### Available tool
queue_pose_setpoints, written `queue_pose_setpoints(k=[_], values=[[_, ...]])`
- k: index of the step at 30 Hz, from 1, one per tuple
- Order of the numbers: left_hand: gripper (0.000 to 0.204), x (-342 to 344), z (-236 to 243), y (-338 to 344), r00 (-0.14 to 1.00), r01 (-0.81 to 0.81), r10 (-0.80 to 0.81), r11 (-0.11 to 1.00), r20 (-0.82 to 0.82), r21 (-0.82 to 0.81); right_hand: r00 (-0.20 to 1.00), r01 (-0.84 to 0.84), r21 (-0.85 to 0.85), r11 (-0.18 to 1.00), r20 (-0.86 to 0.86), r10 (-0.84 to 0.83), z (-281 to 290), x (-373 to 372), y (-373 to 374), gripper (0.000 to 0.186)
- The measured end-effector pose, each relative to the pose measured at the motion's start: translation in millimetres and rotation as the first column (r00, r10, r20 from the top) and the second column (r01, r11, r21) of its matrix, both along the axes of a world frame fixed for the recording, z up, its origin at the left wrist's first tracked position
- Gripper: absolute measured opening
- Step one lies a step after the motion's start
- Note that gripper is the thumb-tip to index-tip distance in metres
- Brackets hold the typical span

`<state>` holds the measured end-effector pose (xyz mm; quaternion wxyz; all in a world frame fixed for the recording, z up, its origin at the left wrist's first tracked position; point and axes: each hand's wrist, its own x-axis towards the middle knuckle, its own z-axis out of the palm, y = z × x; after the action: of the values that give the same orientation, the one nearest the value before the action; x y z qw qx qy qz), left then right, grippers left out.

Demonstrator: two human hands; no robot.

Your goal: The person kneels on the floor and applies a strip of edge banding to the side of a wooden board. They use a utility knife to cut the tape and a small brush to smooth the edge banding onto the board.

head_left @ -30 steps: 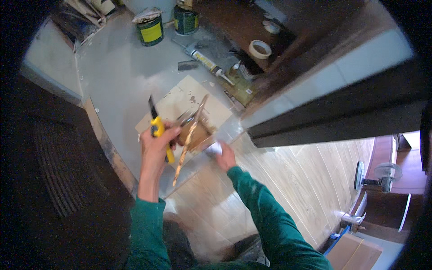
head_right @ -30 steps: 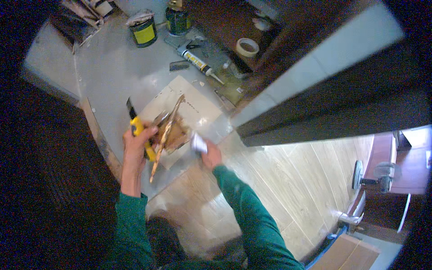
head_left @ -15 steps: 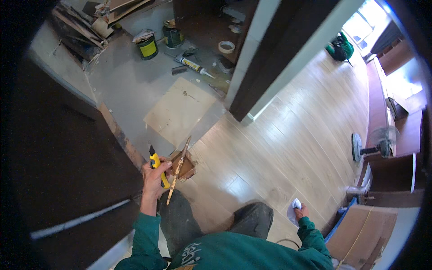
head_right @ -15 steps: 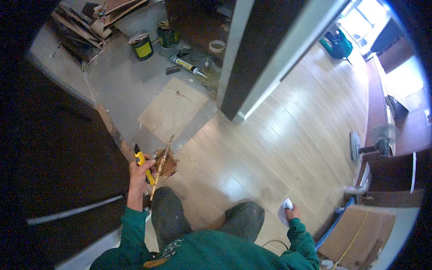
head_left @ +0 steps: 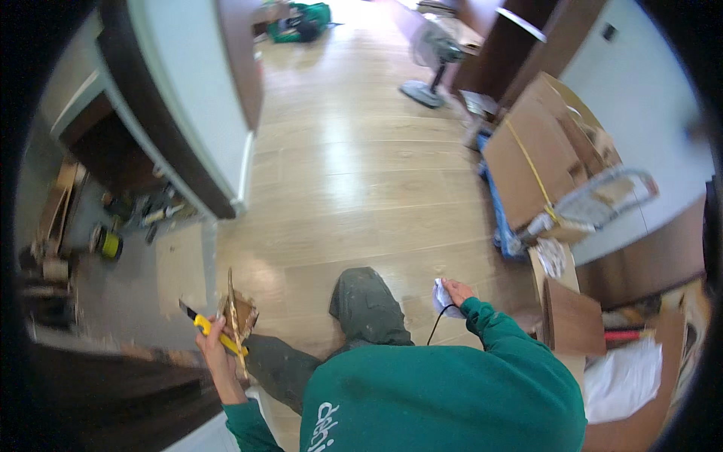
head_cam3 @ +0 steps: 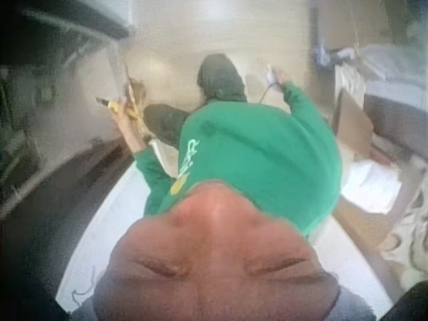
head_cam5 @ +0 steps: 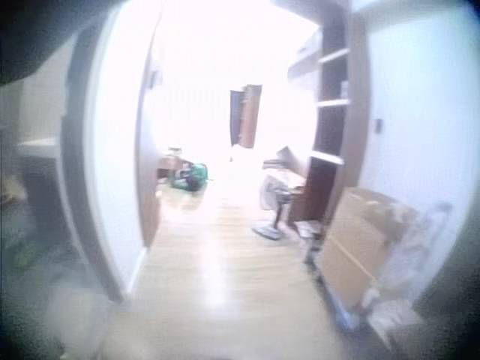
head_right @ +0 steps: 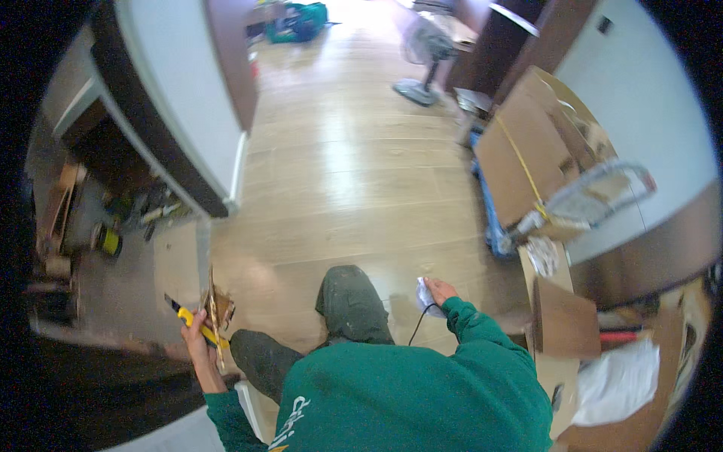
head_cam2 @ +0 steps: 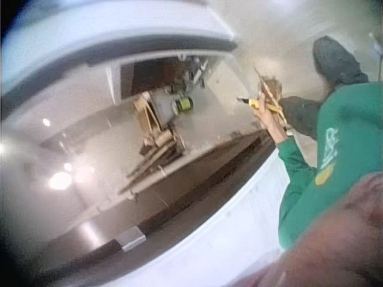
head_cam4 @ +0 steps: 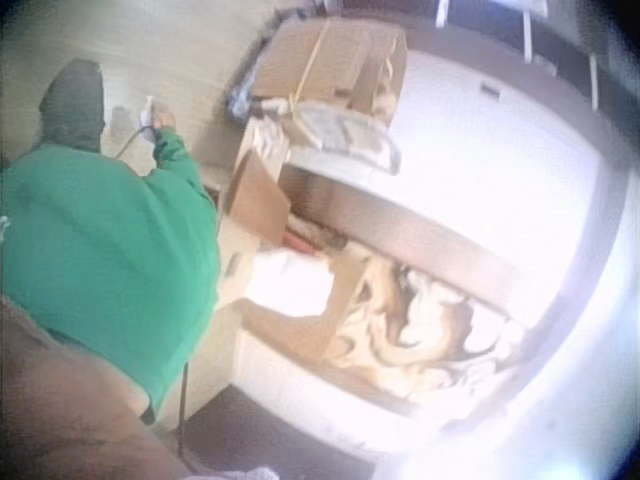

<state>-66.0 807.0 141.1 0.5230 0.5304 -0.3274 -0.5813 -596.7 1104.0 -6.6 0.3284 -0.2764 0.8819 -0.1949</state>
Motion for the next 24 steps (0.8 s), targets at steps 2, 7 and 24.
queue_pose_setpoints(k=[2,7,24], values=[[0.024,7,11,2,0.989,0.143,-0.142,0.99,0.038,-0.012,0.998,0.05,0.062,0.997,-0.033,-0.048,5,25,37,0.07],[0.02,0,-3,19,0.956,0.293,-0.293,0.956,0.002,0.004,0.986,0.164,-0.009,0.987,0.026,-0.163,-17,46,113,0.065],[0.027,-43,45,-27,0.73,0.68,-0.684,0.723,0.015,-0.124,0.84,0.47,-0.05,0.881,-0.28,-0.465,81,144,271,0.036]])
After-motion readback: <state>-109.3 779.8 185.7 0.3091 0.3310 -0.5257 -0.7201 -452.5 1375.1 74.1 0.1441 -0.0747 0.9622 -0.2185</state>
